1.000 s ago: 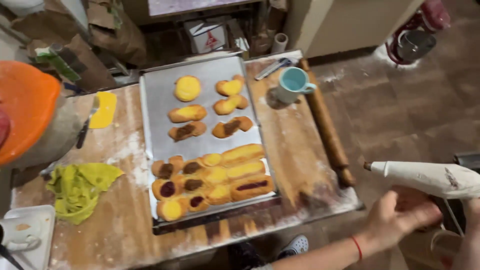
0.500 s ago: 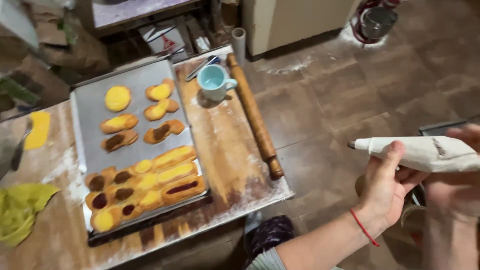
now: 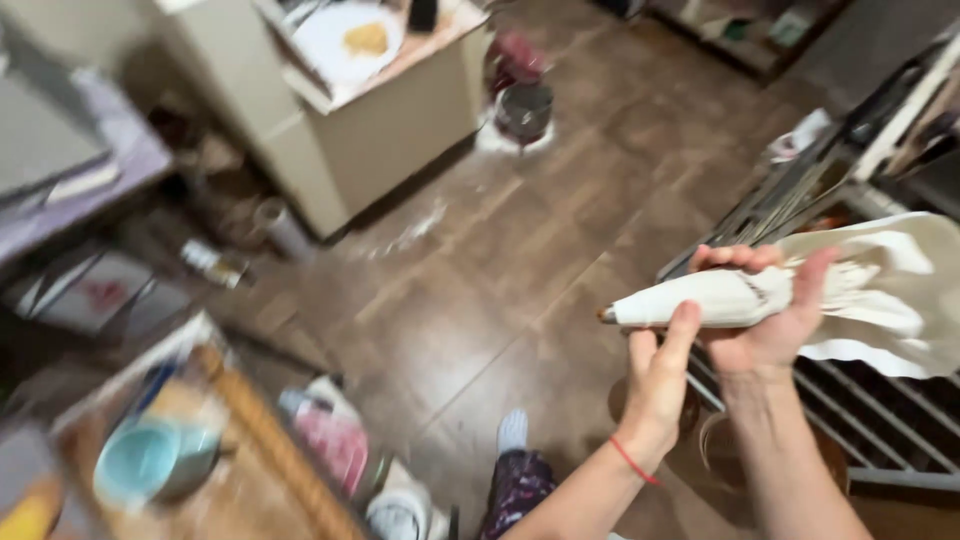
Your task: Filling pastries with a piping bag and then applying a syrup glaze with a silicone brush.
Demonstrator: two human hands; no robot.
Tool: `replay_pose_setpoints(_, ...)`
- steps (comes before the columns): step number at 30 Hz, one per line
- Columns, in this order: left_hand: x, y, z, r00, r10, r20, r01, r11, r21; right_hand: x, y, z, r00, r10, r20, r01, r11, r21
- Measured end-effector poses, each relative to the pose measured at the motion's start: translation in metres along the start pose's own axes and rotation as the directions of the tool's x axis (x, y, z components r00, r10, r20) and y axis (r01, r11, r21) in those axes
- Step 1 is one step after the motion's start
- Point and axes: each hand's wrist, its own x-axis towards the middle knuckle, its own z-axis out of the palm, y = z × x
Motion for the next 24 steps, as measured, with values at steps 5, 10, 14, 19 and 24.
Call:
replay_pose_setpoints(5,0.109,0.022,0.029,0.983,-0.104,0.148,0.082,0.986,0.147,0.133,-0.008,0.006,0.954,-0.031,-0.298,0.083,0.983,0.162)
replay_pose_setpoints(10,0.208,0.003,0.035,0.942,-0.260,0.211,0.198,0.941,0.275,0.229,-0.024,-0.026,0.892,-0.023,-0.452,0.189,0.927,0.325)
replay_pose_setpoints(14,0.296,-0.016,0.028,0.925,-0.322,0.202,0.230,0.897,0.377,0.307,-0.037,-0.071,0.842,-0.065,-0.536,0.252,0.925,0.283)
replay_pose_setpoints(19,0.423,-0.022,0.016,0.884,-0.180,0.432,-0.204,0.682,0.702,0.420,-0.065,-0.156,0.829,-0.160,-0.536,0.327,0.916,0.233)
replay_pose_setpoints(24,0.572,-0.052,-0.068,0.923,-0.275,0.271,-0.032,0.646,0.763,0.547,-0.125,-0.218,0.839,-0.284,-0.465,0.397,0.903,0.164)
